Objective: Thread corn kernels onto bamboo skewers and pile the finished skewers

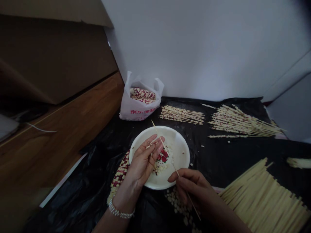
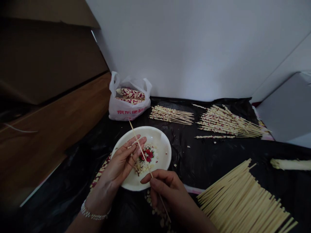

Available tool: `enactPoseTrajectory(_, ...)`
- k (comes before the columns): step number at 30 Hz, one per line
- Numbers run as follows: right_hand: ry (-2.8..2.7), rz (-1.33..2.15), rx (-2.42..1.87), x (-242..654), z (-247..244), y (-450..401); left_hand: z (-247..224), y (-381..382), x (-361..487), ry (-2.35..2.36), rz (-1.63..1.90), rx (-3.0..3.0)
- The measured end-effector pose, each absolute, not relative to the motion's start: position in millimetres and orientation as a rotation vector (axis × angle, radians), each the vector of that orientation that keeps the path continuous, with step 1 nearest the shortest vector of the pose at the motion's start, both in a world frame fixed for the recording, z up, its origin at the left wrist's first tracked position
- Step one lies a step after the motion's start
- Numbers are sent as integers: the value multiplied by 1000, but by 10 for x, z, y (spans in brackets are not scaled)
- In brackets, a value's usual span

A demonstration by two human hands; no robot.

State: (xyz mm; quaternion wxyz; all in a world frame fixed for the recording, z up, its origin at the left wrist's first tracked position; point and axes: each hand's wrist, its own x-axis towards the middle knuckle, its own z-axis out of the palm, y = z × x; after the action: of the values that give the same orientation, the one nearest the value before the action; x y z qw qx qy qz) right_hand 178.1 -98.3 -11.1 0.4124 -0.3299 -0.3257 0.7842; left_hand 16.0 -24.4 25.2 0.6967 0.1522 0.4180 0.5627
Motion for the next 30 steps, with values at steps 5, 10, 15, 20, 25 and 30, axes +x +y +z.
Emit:
enactPoseTrajectory(5, -815, 2095, -792, 1796, -120, -989, 229, -218, 125, 948, 1275, 315)
enactPoseTrajectory(10, -838, 2167, -744, 1794, -127, -1007, 209, -196, 86, 900, 1309, 292)
enactPoseTrajectory(15, -861, 2194, -731, 1795, -129, -992, 223, -152, 23, 864, 1365, 234)
enactPoseTrajectory(20, -882, 2264, -716, 1797, -133, -977, 229, -132, -5, 829, 1363, 177)
enactPoseTrajectory(25, -893, 2338, -751, 1786, -135, -976, 202, -136, 5, 861, 1394, 225)
enactPoseTrajectory(30, -903, 2334, -755, 1782, -128, -982, 212, -142, 23, 913, 1409, 254)
